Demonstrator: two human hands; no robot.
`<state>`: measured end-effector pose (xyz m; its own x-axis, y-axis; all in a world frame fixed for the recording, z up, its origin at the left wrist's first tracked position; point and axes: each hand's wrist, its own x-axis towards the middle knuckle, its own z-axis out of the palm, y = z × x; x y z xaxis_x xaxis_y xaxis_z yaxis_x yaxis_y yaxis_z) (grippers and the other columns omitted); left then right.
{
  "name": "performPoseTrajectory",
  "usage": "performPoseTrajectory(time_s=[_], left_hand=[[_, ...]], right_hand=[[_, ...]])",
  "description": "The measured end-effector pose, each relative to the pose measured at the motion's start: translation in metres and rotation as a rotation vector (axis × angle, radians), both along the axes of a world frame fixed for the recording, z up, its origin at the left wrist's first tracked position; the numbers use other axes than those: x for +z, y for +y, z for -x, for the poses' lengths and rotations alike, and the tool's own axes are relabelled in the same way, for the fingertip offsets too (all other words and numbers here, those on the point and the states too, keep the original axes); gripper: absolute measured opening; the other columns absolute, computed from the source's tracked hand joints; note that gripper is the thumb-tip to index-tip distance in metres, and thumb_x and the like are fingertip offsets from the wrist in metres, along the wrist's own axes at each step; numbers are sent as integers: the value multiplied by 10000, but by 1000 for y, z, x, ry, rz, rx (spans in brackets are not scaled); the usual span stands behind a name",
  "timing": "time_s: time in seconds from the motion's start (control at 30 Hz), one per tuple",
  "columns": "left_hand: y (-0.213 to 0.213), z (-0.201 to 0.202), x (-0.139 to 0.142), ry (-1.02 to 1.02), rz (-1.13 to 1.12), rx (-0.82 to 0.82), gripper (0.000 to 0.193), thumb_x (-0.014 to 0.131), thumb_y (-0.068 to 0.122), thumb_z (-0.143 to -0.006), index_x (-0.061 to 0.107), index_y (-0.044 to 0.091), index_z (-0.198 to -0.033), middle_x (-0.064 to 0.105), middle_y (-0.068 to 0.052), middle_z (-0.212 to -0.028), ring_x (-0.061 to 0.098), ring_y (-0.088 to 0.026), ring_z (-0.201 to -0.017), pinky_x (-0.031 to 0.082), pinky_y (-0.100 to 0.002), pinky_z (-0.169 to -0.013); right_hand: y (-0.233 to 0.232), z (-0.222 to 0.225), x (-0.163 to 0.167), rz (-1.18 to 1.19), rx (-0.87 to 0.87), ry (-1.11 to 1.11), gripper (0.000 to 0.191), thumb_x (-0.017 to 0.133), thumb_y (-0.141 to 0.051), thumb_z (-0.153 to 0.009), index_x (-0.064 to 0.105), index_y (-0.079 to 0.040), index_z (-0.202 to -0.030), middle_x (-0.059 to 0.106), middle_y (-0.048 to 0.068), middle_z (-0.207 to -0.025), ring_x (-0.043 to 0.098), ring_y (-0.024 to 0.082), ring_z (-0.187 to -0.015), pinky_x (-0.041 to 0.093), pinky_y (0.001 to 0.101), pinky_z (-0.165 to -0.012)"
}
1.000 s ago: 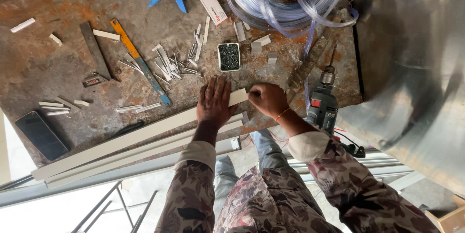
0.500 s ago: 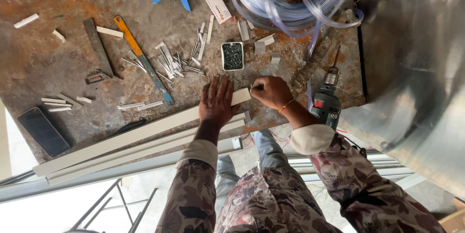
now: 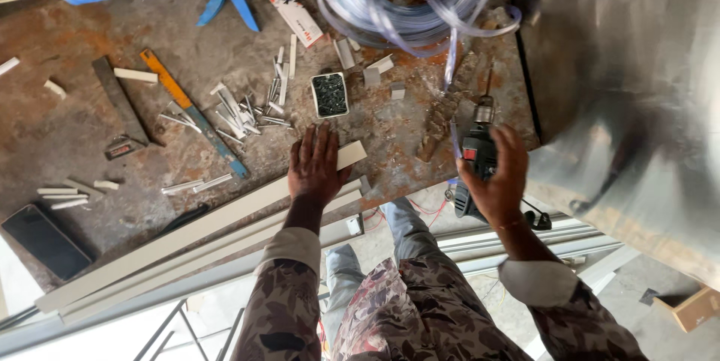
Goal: The person places white plastic profile pieces on a workbench, aligns them, and uses a corded drill to make holes in each piece. The person then picks up each drilled piece to inspect the hole before continuing with the next piece.
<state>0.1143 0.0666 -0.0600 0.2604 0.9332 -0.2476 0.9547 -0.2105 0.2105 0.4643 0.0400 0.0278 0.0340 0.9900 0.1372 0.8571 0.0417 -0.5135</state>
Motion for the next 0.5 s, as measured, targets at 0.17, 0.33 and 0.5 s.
performPoseTrajectory(time_s=[0.17, 0.33, 0.5], left_hand=[[5, -3, 2, -29, -30, 15, 809, 634, 584, -880, 429, 142, -1525, 302, -78, -1646, 266, -314, -1501, 252, -547, -1170], [0, 0, 4, 13, -44, -7, 830, 646, 593, -886, 430, 139, -1546, 316, -75, -1663, 280, -310, -1533, 266, -535, -1211], [1, 0, 4, -10, -68, -9, 830, 654, 589, -884, 437, 122, -1536, 333, -89, -1649, 294, -318, -1519, 269, -541, -1198]], right_hand=[[-45, -37, -10, 182, 8, 19, 1322, 942, -475, -593, 253, 43, -1595, 288, 366, -1617, 318, 527, -1503, 304, 556, -1212], [-59, -33, -23, 278, 99, 40, 1447, 955, -551, -465, 220, 35, -1565, 325, 346, -1564, 406, 508, -1420, 398, 541, -1138], [-62, -30, -18, 374, 87, -46, 1471, 969, -556, -421, 223, 34, -1542, 375, 328, -1511, 472, 498, -1338, 466, 550, -1048]])
